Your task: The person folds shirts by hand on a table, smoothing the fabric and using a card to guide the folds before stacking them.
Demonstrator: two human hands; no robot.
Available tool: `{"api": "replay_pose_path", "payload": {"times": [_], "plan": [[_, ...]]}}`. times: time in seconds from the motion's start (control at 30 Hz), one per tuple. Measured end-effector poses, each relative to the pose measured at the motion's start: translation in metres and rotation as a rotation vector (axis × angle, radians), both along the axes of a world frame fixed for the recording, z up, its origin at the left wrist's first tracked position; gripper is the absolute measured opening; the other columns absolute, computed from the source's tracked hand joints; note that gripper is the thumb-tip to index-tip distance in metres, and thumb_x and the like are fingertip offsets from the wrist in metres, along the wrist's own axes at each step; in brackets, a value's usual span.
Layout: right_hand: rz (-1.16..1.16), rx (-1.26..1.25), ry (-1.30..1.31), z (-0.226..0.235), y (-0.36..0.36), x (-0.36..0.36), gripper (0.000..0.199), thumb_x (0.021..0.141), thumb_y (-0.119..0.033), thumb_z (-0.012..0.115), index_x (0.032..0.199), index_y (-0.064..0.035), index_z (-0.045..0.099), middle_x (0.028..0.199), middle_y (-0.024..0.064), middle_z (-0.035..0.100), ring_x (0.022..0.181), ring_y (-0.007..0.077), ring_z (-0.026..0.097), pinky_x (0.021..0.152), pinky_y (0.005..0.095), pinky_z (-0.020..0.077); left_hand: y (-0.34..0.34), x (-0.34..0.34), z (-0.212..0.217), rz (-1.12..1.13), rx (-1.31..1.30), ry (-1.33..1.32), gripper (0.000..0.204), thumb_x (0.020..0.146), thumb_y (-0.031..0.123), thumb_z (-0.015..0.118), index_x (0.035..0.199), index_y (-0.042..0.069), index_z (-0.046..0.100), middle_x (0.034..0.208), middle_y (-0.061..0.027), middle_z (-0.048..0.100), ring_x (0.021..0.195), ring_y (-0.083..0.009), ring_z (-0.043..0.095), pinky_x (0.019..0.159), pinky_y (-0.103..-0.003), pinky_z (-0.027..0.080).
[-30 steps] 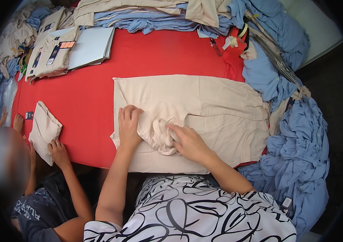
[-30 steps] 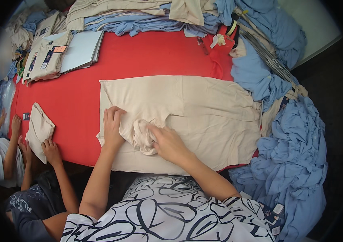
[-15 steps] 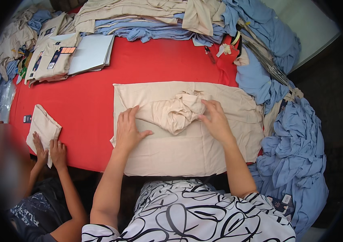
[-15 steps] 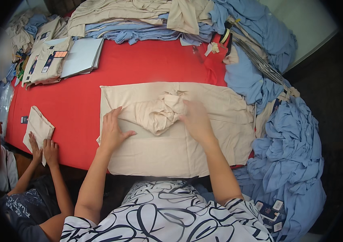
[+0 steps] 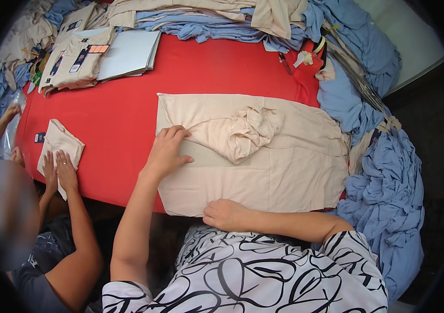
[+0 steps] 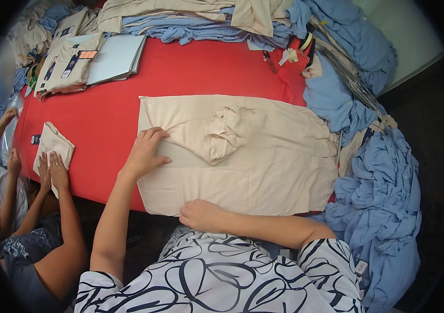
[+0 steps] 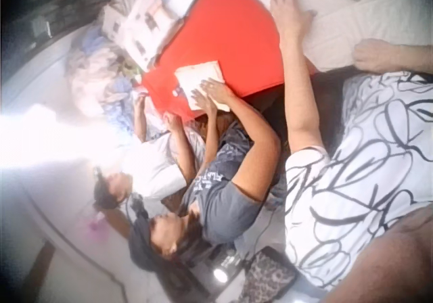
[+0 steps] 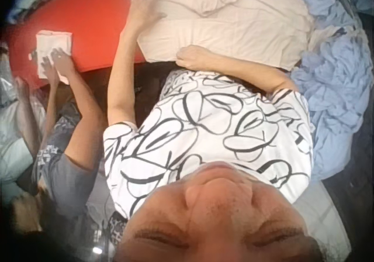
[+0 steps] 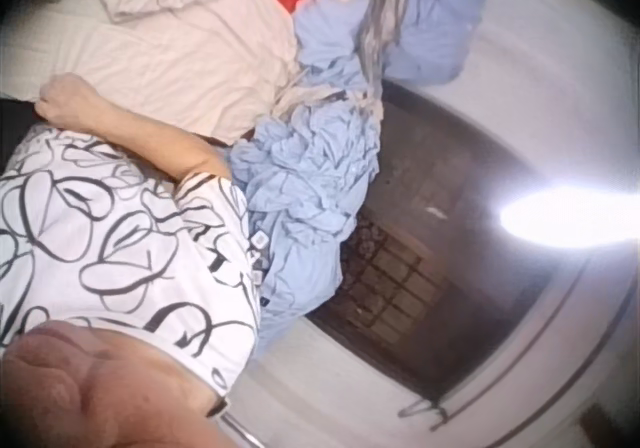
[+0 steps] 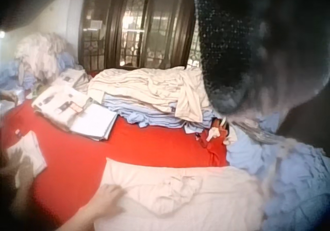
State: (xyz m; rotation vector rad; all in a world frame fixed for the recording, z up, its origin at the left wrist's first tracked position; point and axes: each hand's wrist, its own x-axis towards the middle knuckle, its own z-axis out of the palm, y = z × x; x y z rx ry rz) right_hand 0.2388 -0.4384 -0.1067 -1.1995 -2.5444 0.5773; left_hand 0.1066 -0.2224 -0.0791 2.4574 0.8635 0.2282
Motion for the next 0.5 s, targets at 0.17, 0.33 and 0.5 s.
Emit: {"api": "replay_pose_path", "payload": {"times": [0.17, 0.33, 0.5], "plan": [[-0.144, -0.416, 0.166, 0.048, 0.085, 0.039, 0.008, 0.085, -0.008, 0.054, 0.087, -0.0047, 0.061, 0.086, 0.0124, 0.063, 0.083, 0.0311, 0.064, 0.074, 0.0393, 0.0507, 0.025, -0.004, -0.003, -0.025, -0.19, 0.022, 0.055, 0.083, 0.038, 0.071, 0.127, 0.006, 0.06, 0.134, -0.0133, 0.055, 0.129, -0.0313, 0.046, 0.112, -0.04, 0.034], [-0.985, 0.371, 0.328, 0.072, 0.145, 0.152, 0.023, 0.086, -0.016, 0.07, 0.097, -0.0019, 0.057, 0.099, 0.0124, 0.059, 0.083, 0.0253, 0.059, 0.074, 0.0341, 0.0492, 0.041, -0.002, 0.016, 0.177, -0.528, 0.065, 0.065, 0.088, 0.047, 0.064, 0.13, -0.002, 0.058, 0.141, -0.0232, 0.049, 0.132, -0.0354, 0.046, 0.11, -0.041, 0.036], [-1.163, 0.044, 0.13, 0.08, -0.007, 0.139, 0.035, 0.085, -0.022, 0.07, 0.108, 0.0005, 0.057, 0.106, 0.0211, 0.055, 0.095, 0.0383, 0.056, 0.082, 0.0437, 0.0464, 0.008, 0.011, -0.012, 0.195, 0.052, -0.053, 0.034, 0.087, 0.013, 0.062, 0.116, -0.005, 0.06, 0.119, -0.0202, 0.062, 0.114, -0.0378, 0.055, 0.096, -0.043, 0.046]]}}
